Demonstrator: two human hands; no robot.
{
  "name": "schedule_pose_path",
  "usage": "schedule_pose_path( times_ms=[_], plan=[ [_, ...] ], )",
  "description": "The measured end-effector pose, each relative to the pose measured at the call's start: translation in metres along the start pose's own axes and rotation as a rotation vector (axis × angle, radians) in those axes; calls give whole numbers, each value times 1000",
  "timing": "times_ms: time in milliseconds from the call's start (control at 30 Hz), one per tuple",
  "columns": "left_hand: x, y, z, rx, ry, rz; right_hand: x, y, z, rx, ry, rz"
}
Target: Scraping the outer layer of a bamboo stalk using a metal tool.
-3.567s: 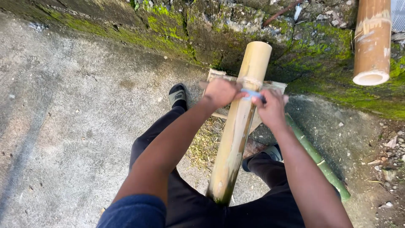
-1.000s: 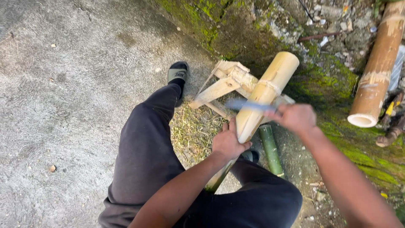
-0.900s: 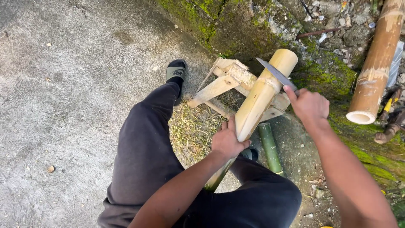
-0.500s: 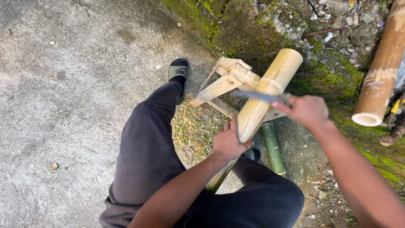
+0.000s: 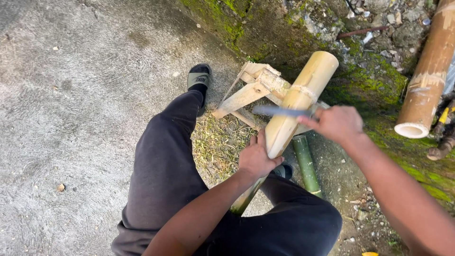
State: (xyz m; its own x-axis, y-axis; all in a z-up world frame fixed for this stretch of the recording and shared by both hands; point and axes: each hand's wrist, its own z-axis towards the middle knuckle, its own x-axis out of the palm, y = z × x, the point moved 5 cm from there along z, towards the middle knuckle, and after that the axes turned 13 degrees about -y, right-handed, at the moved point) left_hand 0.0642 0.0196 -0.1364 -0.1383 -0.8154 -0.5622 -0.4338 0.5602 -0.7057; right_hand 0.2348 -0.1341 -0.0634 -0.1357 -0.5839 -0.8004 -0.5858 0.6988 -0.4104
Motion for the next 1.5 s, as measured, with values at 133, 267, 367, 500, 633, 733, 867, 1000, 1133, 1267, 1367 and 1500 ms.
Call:
schedule_pose_path(
  times_ms=[133,267,367,500,633,733,867,1000,1133,1267,1367,1500],
  plan=[
    [-3,-2,-3,-19,33,2,15,-40,11,155,-91,31],
    [-7,-1,-2,-31,32,-7,-13,-32,7,202,-4,34],
    [-2,0,2,11,-12,3,-12,-28,8,144,25,-18],
    [-7,-3,-2,-8,33,14,-15,-39,15,186,10,-6],
    [-1,1,-1,-18,55,23,-14,-24,11,33,32,-26],
    [-3,-2,0,38,-33,12,-31,-48,12,339,-15,-7],
    [-11,-5,-2,-26,59,19,-27,-31,8,132,163,-56],
    [-5,-2,-1,-4,30,32,-29,-59,12,324,39,19],
    [-5,-1,-1,-18,51,-2,-19,-25,7,125,112,-27],
    [-3,-1,-3,-6,20,-6,-21,-47,11,306,-40,14],
    [-8,-2,-1,-25,34,-9,10,-43,6,207,-68,96],
    [-3,0,-1,-16,27,-8,58,-23,-16,97,-165,207]
  ],
)
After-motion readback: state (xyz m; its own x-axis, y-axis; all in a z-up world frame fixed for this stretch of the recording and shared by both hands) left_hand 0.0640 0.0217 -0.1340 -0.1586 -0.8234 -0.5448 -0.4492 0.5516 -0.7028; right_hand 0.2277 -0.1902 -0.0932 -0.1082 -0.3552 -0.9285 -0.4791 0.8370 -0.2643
